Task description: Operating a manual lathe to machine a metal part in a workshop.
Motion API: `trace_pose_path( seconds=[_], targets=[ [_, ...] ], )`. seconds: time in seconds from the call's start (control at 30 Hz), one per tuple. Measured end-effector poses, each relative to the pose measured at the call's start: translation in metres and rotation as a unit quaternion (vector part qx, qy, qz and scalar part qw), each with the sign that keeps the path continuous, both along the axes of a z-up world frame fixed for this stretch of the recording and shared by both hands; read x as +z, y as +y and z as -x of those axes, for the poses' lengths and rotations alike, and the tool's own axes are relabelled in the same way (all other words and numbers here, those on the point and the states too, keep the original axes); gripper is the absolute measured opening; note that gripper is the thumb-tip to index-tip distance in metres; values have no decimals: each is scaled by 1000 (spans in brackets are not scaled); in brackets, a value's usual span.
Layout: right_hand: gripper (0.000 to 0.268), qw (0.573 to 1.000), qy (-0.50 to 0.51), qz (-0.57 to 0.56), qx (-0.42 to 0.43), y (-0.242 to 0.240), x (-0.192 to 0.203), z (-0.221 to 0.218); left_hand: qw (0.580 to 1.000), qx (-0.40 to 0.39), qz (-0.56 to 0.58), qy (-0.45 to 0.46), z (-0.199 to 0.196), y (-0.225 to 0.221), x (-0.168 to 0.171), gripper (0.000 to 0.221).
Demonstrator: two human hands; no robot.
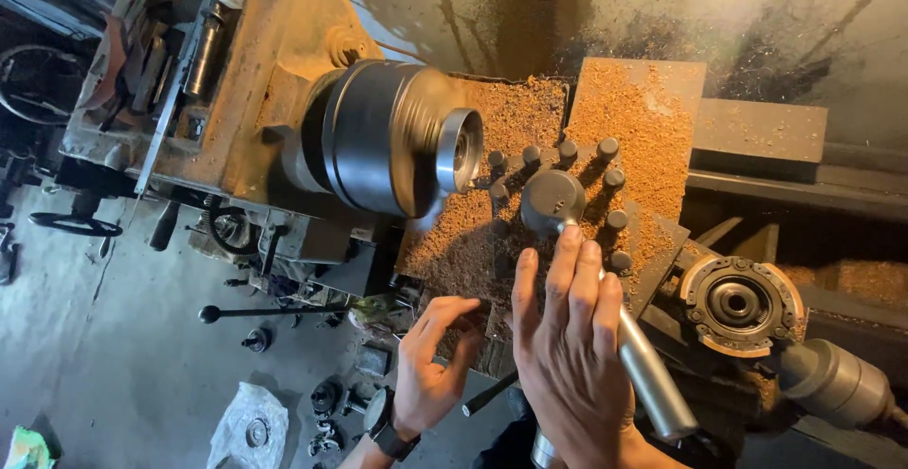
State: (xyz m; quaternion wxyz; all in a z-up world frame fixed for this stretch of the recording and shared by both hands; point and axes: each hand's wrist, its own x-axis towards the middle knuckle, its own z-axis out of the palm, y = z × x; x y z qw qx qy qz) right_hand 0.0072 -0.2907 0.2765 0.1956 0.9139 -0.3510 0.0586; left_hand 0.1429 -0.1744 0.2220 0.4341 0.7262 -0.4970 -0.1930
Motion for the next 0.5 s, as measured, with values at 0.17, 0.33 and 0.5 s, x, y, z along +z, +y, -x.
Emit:
trace_pose_path(
  seconds=[0.17, 0.33, 0.5],
  targets=[
    [48, 1000, -1, 11, -8, 2, -2, -1, 1000, 1, -9, 14, -1, 4, -2, 39],
    [48, 1000, -4, 4, -9, 1, 1, -2, 1000, 9, -6, 18, -4, 9, -8, 33],
    [47, 1000, 2, 7, -19, 3, -8, -1, 999, 14, -13, -27, -11, 13, -15, 28]
  ],
)
